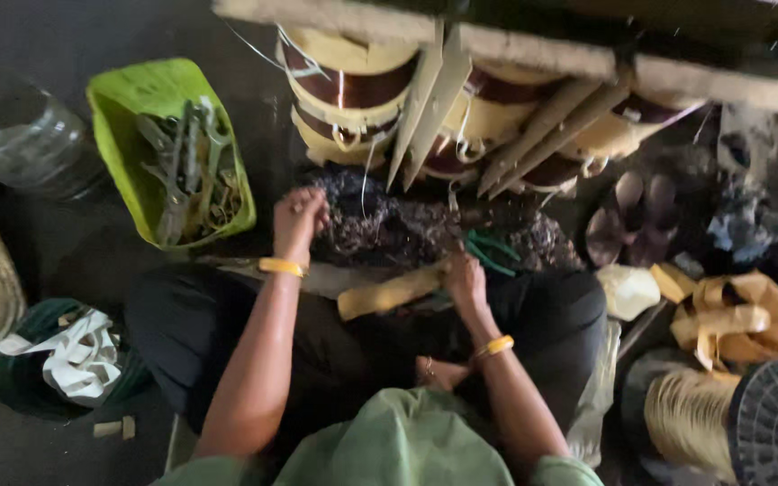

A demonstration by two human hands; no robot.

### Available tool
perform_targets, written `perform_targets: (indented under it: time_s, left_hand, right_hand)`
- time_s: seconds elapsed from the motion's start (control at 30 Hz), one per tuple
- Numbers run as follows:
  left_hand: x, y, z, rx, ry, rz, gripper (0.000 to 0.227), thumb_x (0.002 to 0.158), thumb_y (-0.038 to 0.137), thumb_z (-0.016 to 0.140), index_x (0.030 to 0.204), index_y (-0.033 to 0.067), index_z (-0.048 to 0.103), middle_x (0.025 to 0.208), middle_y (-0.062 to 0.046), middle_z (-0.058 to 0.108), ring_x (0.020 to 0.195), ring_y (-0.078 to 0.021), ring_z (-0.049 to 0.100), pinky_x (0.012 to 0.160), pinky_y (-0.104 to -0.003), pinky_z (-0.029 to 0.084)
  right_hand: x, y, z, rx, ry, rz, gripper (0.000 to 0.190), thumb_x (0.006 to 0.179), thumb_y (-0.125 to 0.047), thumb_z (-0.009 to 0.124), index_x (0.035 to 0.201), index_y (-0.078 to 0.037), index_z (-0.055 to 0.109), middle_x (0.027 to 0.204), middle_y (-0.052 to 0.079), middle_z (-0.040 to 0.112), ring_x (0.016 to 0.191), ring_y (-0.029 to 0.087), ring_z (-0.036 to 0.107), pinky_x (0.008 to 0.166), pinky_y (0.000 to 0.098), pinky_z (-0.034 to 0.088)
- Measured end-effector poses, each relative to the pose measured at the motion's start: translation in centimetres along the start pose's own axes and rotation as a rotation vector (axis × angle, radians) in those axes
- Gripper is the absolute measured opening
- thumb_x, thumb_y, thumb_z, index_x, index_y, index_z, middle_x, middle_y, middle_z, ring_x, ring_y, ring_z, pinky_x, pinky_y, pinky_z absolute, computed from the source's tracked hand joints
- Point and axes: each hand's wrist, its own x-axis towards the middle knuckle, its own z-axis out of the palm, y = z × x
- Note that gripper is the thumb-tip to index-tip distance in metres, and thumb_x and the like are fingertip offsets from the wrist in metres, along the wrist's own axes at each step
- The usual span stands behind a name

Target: The person sits on the floor and wraps beige insulating tape around copper-wound motor stator coils. They tear tape pieces, apply them to the coils, and use a wooden stick to press the tape into place.

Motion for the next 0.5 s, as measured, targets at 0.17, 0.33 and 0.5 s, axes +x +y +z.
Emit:
perform_targets:
  time_s: [0.17, 0.33, 0.5]
  left_hand:
    - [-3.4, -1.7, 0.2, 0.162, 0.096, 0.154, 0.008, 0.093, 0.007, 0.068, 0.100, 0.0069, 0.073, 0.078, -0.002, 0.072, 0.063, -0.0077, 0.063, 0.055, -0.023, 0.048]
    - [-5.0, 3.8, 2.5, -0.136, 0.114, 0.335, 0.015, 0.096, -0.001, 0.060, 0.109, 0.0030, 0.066, 0.083, -0.004, 0.069, 0.066, -0.0098, 0.062, 0.059, -0.024, 0.048]
    - [-8.8, 8.4, 4.8, -0.193, 0.080, 0.446, 0.015, 0.101, -0.002, 0.058, 0.114, 0.0016, 0.064, 0.088, -0.005, 0.068, 0.071, -0.0093, 0.061, 0.064, -0.024, 0.049]
  right_hand:
    - [-4.8, -5.6, -11.2, 0.433, 0.134, -0.452, 0.047, 0.082, 0.000, 0.071, 0.128, -0.005, 0.062, 0.100, 0.019, 0.070, 0.086, 0.037, 0.069, 0.071, 0.0441, 0.055]
    - [-9.0, -6.2, -28.1, 0.289, 0.473, -0.772, 0.031, 0.080, 0.008, 0.067, 0.110, -0.002, 0.071, 0.099, 0.013, 0.072, 0.082, 0.023, 0.072, 0.065, 0.0329, 0.060]
    - [0.5, -6.7, -41.8, 0.785, 0.571, -0.943, 0.012, 0.118, -0.011, 0.053, 0.121, -0.006, 0.064, 0.099, 0.008, 0.066, 0.083, 0.016, 0.067, 0.070, 0.0291, 0.061]
